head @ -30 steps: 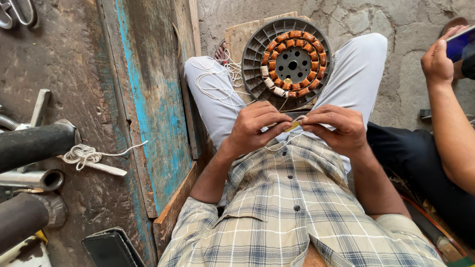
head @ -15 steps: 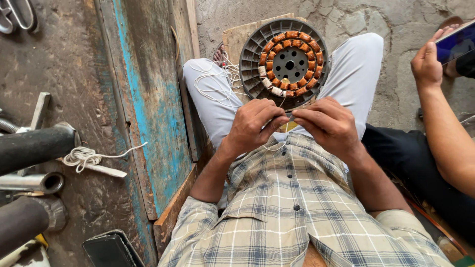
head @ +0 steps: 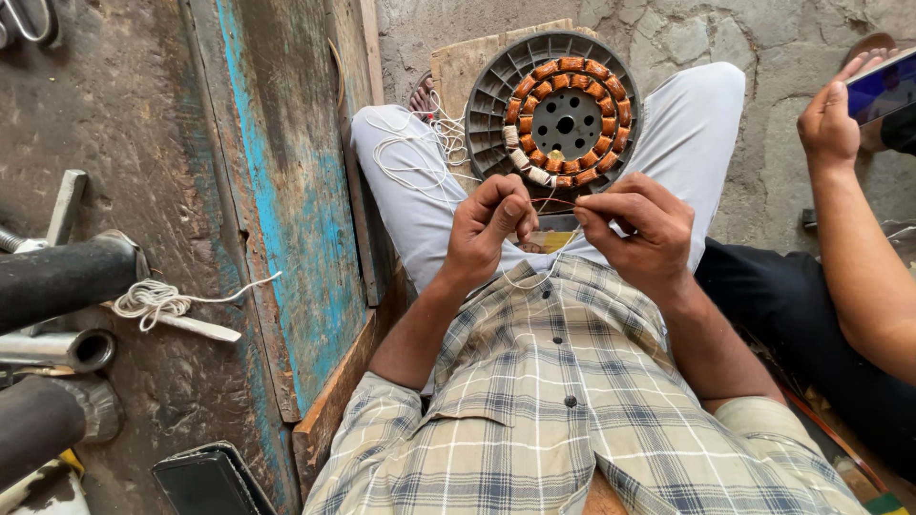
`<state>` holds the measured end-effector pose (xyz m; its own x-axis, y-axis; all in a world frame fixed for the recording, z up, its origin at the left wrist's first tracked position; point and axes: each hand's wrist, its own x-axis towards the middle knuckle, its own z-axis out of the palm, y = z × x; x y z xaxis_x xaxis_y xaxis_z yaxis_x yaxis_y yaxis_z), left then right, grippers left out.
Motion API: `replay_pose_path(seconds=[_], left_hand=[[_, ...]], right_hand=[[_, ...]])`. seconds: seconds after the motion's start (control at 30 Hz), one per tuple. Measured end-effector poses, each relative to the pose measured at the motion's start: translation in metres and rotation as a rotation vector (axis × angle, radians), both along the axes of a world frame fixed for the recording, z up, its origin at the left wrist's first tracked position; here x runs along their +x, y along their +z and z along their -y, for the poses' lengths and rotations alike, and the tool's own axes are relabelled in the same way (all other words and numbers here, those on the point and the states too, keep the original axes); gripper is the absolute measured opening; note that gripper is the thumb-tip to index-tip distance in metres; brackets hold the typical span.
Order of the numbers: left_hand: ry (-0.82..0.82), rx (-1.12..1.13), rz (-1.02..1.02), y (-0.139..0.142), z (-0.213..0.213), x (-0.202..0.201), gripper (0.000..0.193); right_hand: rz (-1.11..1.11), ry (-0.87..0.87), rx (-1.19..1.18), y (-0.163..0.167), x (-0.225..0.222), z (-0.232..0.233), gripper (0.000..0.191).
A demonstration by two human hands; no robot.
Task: The person sits cross-legged on the floor and repeatedly ties white string around copper windings on a motor stator. They pull the string taut, wrap it around the coils, and secure it to hold the windings in place.
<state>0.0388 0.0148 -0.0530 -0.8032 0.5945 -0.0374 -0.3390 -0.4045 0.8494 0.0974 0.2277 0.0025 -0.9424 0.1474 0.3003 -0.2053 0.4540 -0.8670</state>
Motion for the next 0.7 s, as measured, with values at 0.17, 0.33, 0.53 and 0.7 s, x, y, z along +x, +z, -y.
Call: replay_pose_path(seconds=[0.17,0.33,0.53,0.7], left_hand=[[0.017,-0.06,-0.022,0.003,-0.006,0.001,0.025],[0.011,-0.324,-0.262,0.019,-0.011,0.004,0.025],[0.195,-0.529,-0.542,0.037,-0.016,0.001,0.015],[0.246,-0.55,-0.56,0.043,-0.012,-0.003,0.013]], right_hand=[[-0.172,0.009,-0.042,0.003,-0.002,-0.006,0.02],[-0.194,0.123,-0.39,0.001,-0.003,-0.003,0.015],[-0.188,-0.011,-0.246,-0.013,-0.001,-0.005,0.014],[-0.242,-0.113,-0.18,-0.033,-0.009,-0.004,0.013]])
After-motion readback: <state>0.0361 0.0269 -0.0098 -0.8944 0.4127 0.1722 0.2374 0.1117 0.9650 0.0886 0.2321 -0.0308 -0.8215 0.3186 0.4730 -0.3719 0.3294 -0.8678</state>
